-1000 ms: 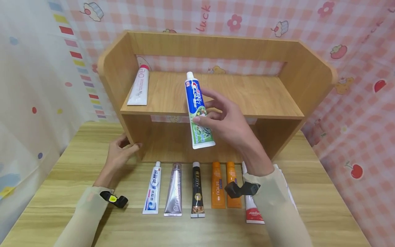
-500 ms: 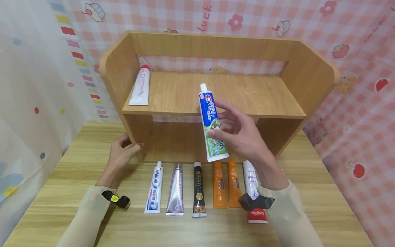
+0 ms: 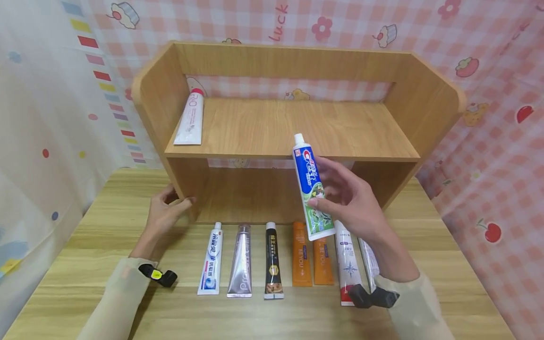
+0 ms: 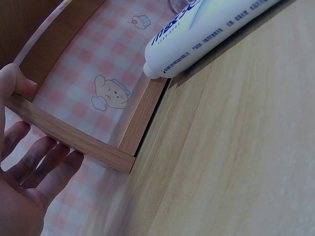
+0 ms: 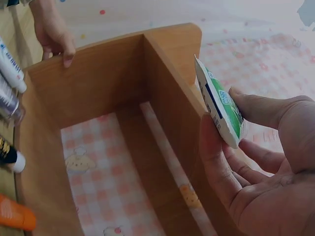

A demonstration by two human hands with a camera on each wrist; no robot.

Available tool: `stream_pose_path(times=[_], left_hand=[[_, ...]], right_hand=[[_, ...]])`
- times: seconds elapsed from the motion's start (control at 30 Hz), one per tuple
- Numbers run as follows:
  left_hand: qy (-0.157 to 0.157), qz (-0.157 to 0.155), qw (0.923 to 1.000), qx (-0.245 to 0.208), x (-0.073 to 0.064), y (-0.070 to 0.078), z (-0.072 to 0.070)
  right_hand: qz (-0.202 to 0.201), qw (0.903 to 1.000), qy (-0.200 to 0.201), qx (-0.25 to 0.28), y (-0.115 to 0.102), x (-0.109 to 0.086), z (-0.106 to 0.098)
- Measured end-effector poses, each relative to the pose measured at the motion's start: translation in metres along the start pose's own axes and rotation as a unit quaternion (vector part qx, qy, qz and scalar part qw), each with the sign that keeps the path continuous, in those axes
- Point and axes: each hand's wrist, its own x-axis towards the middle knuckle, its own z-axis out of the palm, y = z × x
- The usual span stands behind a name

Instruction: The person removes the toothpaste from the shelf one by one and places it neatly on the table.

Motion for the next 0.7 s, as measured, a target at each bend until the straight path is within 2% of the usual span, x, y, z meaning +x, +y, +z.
stream_pose_path(times=[0.2, 0.43, 0.7], left_hand=[[0.000, 0.000, 1.0000, -0.005, 0.000, -0.001, -0.001], [-0.002, 0.005, 0.9999, -0.012, -0.002, 0.002, -0.001], [0.002, 0.005, 1.0000, -0.003, -0.001, 0.000, 0.000]], right_hand=[[0.000, 0.9998, 0.006, 0.020, 0.013, -0.014, -0.010], [-0.019, 0.9971, -0.002, 0.074, 0.031, -0.028, -0.021], [-0.027, 0.9952, 0.002, 0.094, 0.047, -0.048, -0.034]])
